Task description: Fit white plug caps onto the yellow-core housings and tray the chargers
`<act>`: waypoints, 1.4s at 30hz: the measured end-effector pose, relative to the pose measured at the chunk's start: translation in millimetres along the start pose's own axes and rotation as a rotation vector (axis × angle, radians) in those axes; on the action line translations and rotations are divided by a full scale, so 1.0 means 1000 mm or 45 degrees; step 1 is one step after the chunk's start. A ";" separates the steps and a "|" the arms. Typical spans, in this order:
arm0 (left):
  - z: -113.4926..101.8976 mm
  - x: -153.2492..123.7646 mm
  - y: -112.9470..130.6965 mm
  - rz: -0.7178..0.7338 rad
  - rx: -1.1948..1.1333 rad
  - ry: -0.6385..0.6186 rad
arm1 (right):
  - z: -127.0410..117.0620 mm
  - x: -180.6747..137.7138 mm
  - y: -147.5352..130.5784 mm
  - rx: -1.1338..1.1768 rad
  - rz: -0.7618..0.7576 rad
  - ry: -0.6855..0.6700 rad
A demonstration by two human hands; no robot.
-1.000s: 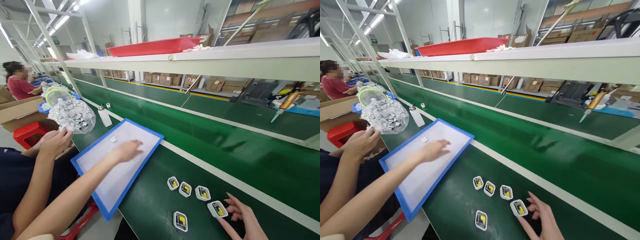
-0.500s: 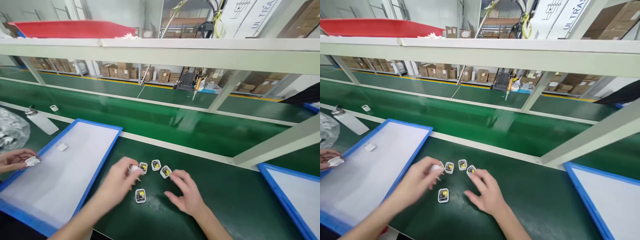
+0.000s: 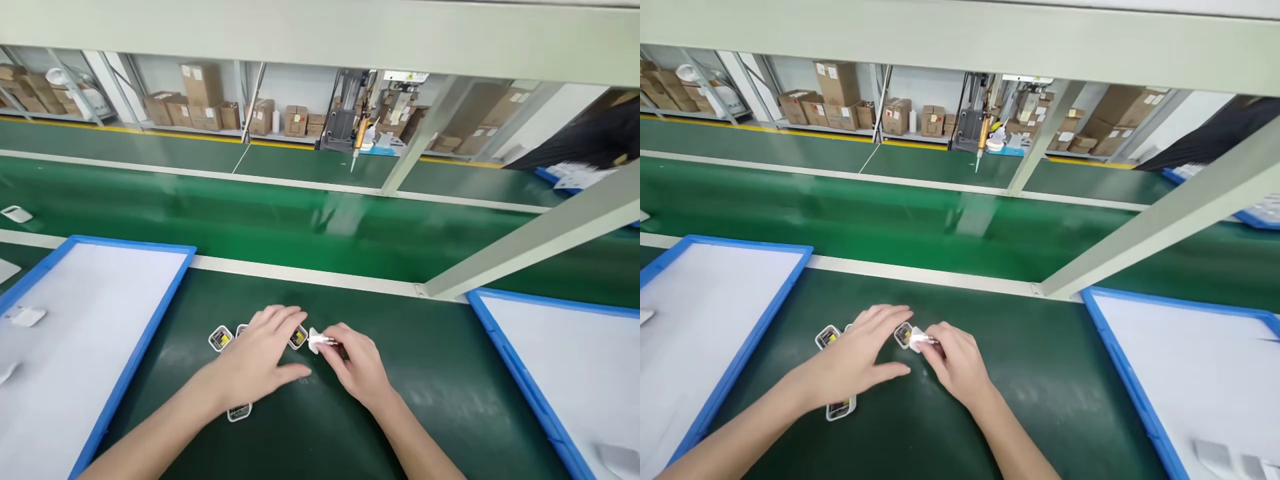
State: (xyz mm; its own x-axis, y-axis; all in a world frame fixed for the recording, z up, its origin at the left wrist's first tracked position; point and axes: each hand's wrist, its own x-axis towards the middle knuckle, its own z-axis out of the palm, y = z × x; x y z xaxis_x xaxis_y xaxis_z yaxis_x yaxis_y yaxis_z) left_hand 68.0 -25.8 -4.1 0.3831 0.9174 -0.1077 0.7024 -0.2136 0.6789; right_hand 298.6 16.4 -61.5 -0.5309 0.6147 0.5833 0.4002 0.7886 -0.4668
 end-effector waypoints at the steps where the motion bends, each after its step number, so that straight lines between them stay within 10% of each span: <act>1: 0.001 0.008 -0.005 0.044 0.068 -0.026 | 0.001 -0.001 0.001 0.004 0.072 -0.015; 7: 0.011 0.043 -0.018 0.030 0.094 -0.078 | 0.006 0.005 0.001 0.011 0.235 -0.213; 26: 0.015 0.031 -0.035 0.121 0.169 0.079 | 0.000 0.040 -0.016 -0.189 -0.007 -0.575; 42: 0.005 0.026 -0.026 0.179 0.285 0.016 | 0.023 0.022 -0.009 -0.141 0.041 -0.392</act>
State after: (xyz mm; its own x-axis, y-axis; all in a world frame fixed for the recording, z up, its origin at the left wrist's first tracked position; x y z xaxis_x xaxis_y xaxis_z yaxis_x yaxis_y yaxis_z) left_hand 62.4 2.3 -28.4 0.4796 0.8774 -0.0139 0.7587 -0.4066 0.5090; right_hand 266.2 22.6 -59.3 -0.7109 0.6195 0.3331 0.4902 0.7760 -0.3970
